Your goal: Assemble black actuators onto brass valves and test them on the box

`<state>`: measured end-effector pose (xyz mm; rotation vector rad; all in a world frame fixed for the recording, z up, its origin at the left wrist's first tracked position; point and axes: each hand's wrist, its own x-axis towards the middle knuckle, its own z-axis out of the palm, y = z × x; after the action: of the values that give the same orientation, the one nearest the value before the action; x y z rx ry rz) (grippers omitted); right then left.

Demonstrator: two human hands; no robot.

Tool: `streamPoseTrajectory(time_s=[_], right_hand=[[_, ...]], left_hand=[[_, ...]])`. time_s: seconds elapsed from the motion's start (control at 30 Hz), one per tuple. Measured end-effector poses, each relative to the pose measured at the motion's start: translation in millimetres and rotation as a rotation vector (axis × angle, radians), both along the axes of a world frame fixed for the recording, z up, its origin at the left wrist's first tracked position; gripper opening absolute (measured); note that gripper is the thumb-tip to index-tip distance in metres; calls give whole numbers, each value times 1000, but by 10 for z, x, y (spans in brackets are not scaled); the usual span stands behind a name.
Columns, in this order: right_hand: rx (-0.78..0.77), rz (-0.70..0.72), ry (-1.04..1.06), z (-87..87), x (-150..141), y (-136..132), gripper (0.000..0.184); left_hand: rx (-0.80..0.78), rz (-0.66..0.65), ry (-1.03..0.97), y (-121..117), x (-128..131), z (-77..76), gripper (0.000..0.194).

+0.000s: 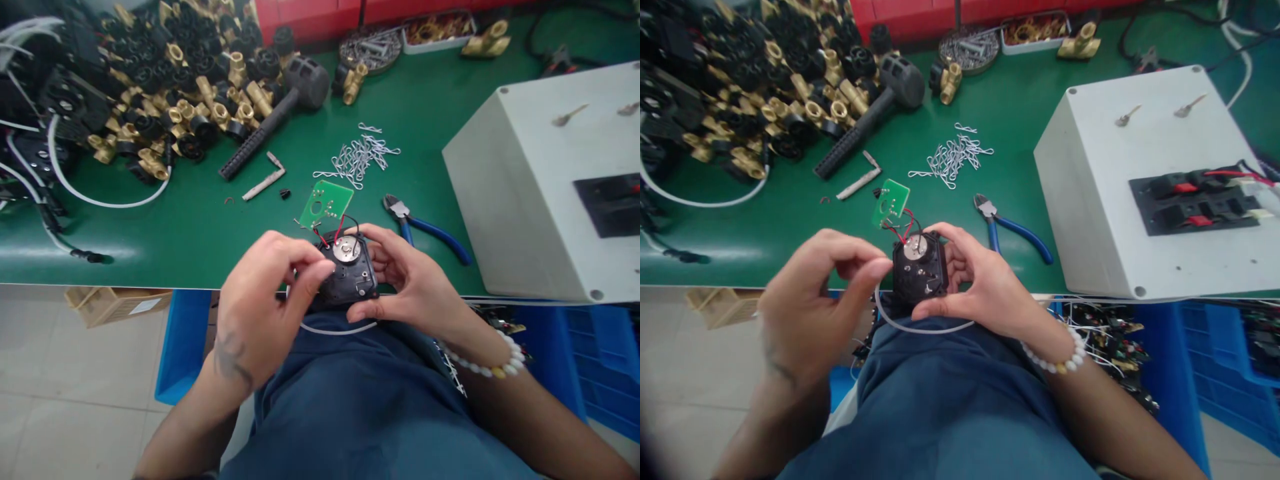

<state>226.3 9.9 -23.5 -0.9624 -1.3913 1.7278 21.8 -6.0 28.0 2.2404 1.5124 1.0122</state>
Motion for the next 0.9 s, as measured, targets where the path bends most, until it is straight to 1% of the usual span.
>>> streamPoseTrajectory(time_s=[0.07, 0.1, 0.17, 0.23, 0.3, 0.43, 0.63, 0.77, 0.9], right_hand=[[21, 6, 17, -5, -1, -1, 89], [31, 11, 25, -6, -2, -2, 87], [48, 14, 27, -7, -4, -3, 86], [62, 13, 7, -6, -7, -6, 86], [80, 11, -21, -4, -10, -11, 84], [92, 8, -32, 3, -11, -20, 82], [75, 19, -20, 24, -11, -15, 79], [83, 15, -54, 27, -21, -10, 74], [77, 6, -64, 36, -30, -11, 72]], left_hand=[[-52, -125, 5, -118, 69, 90, 1], [-70, -165, 16, -151, 94, 105, 5], [-93, -212, 43, -172, 124, 90, 12], [-82, -236, 65, -159, 139, 56, 12], [-43, -239, 109, -140, 155, 32, 8], [71, -186, 259, -131, 210, 18, 24], [144, -99, 320, -131, 254, -4, 30], [134, -125, 305, -118, 250, -31, 32], [104, -125, 180, -139, 229, -66, 25]])
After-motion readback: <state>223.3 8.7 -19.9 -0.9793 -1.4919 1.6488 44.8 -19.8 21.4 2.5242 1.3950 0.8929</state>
